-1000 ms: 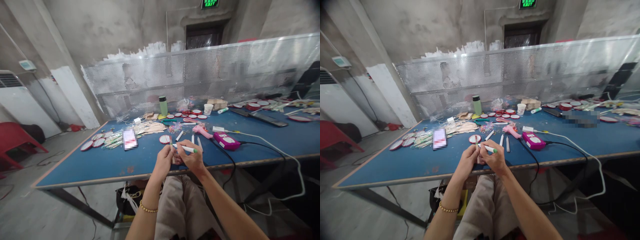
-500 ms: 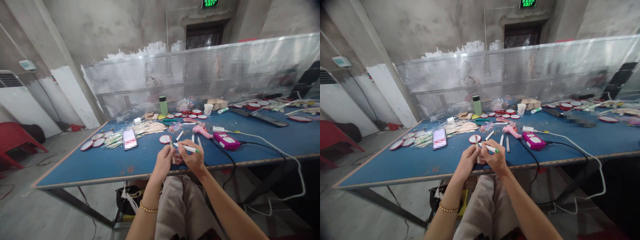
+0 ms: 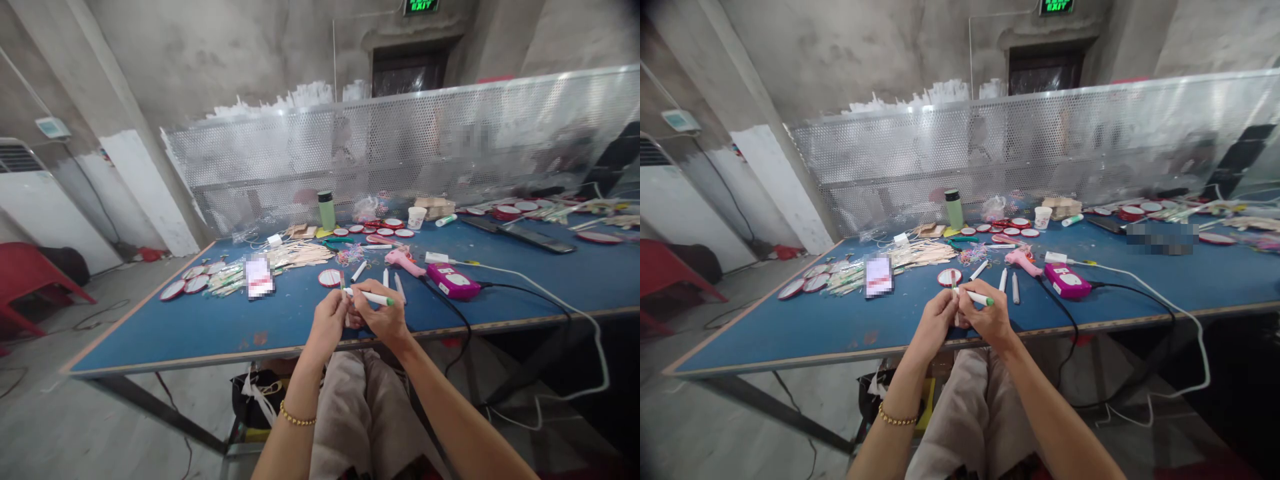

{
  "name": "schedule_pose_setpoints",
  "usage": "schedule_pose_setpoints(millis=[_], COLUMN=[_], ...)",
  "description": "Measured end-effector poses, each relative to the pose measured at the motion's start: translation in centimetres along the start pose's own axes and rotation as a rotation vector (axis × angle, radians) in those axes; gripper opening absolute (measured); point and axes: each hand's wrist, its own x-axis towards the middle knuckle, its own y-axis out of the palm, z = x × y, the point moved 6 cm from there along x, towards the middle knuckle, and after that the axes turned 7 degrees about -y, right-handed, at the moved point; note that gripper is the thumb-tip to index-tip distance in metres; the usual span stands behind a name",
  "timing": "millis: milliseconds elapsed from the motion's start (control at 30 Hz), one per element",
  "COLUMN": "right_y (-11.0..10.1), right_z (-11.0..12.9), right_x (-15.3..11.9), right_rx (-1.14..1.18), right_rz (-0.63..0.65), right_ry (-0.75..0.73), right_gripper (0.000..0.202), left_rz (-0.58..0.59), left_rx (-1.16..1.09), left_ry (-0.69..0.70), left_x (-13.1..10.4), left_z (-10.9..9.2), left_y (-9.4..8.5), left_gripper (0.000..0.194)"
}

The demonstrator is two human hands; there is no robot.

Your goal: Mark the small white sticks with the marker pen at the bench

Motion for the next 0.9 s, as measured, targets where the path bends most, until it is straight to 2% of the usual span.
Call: schedule_pose_setpoints(millis=[900], right_y=[-0.02], right_z=[-0.24], right_x=[-0.09], right_rx=[-0.044], right_rz=[0.002], right_ry=[0.004], right_gripper=[0.019], left_rz=[0.0], left_rx=[-0.01], left_ry=[-0.009], left_x=[0.16], left_z=[0.32], left_y=[-0.14], left_gripper=[0.042])
